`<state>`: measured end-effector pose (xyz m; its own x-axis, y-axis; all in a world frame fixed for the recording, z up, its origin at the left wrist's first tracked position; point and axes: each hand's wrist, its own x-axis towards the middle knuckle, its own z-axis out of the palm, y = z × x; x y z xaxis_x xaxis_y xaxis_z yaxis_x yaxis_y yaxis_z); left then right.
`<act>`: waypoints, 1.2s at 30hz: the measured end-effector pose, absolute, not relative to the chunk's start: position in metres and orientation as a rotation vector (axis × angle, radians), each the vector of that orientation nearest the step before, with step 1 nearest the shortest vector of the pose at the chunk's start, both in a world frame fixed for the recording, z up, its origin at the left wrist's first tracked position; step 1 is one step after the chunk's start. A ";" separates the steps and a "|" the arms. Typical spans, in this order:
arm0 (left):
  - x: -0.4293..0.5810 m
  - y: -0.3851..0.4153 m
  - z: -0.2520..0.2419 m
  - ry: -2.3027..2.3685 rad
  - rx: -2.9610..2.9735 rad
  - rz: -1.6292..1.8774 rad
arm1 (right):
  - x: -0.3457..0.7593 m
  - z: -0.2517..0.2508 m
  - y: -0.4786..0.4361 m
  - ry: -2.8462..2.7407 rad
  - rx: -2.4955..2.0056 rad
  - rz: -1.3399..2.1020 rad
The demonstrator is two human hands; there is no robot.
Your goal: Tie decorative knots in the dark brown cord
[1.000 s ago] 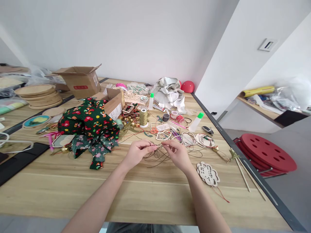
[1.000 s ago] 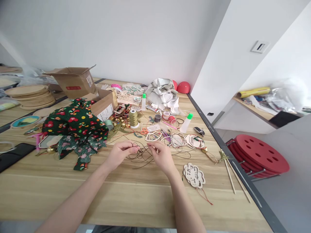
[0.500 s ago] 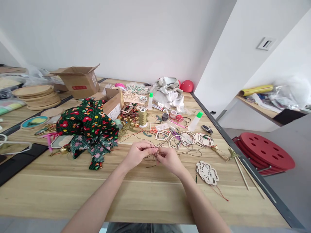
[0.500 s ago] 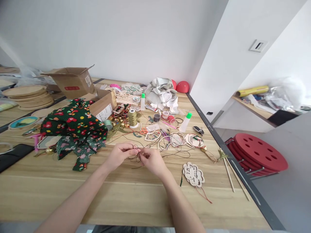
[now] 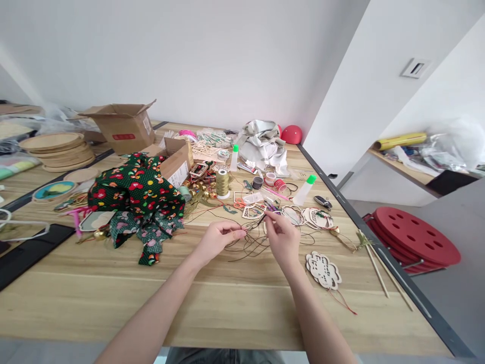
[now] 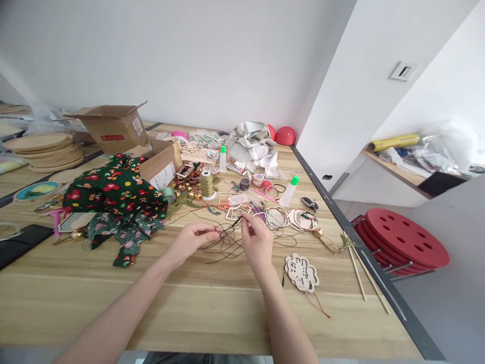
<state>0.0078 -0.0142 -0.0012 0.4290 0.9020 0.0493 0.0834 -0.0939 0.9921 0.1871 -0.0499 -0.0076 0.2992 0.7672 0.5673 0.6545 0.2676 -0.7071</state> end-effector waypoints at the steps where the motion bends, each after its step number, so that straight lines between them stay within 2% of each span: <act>1: 0.007 -0.014 -0.001 0.916 1.483 0.873 | 0.187 -0.008 -0.050 -1.366 -1.453 0.163; 5: 0.001 -0.010 0.001 0.986 1.469 0.866 | 0.189 -0.009 -0.051 -1.251 -1.498 0.224; 10: -0.010 0.000 -0.002 1.141 1.653 1.045 | 0.192 -0.007 -0.051 -1.152 -1.508 0.170; 16: -0.018 0.002 -0.008 1.505 2.236 0.800 | 0.192 -0.002 -0.052 -1.063 -1.502 0.212; 19: -0.013 -0.001 -0.008 1.346 2.348 0.861 | 0.190 -0.004 -0.051 -1.094 -1.497 0.225; 25: 0.003 -0.016 -0.007 0.944 2.200 0.904 | 0.183 -0.011 -0.051 -1.200 -1.511 0.233; 32: 0.009 -0.017 -0.014 0.941 2.102 0.850 | 0.181 -0.012 -0.050 -1.282 -1.532 0.210; 36: 0.010 -0.015 -0.014 0.930 1.974 0.789 | 0.178 -0.009 -0.050 -1.304 -1.492 0.415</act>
<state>0.0096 -0.0147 -0.0139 0.5358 0.8221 0.1927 0.3244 -0.4111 0.8519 0.1783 -0.0505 -0.0095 0.3432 0.8669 0.3617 0.4983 0.1584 -0.8524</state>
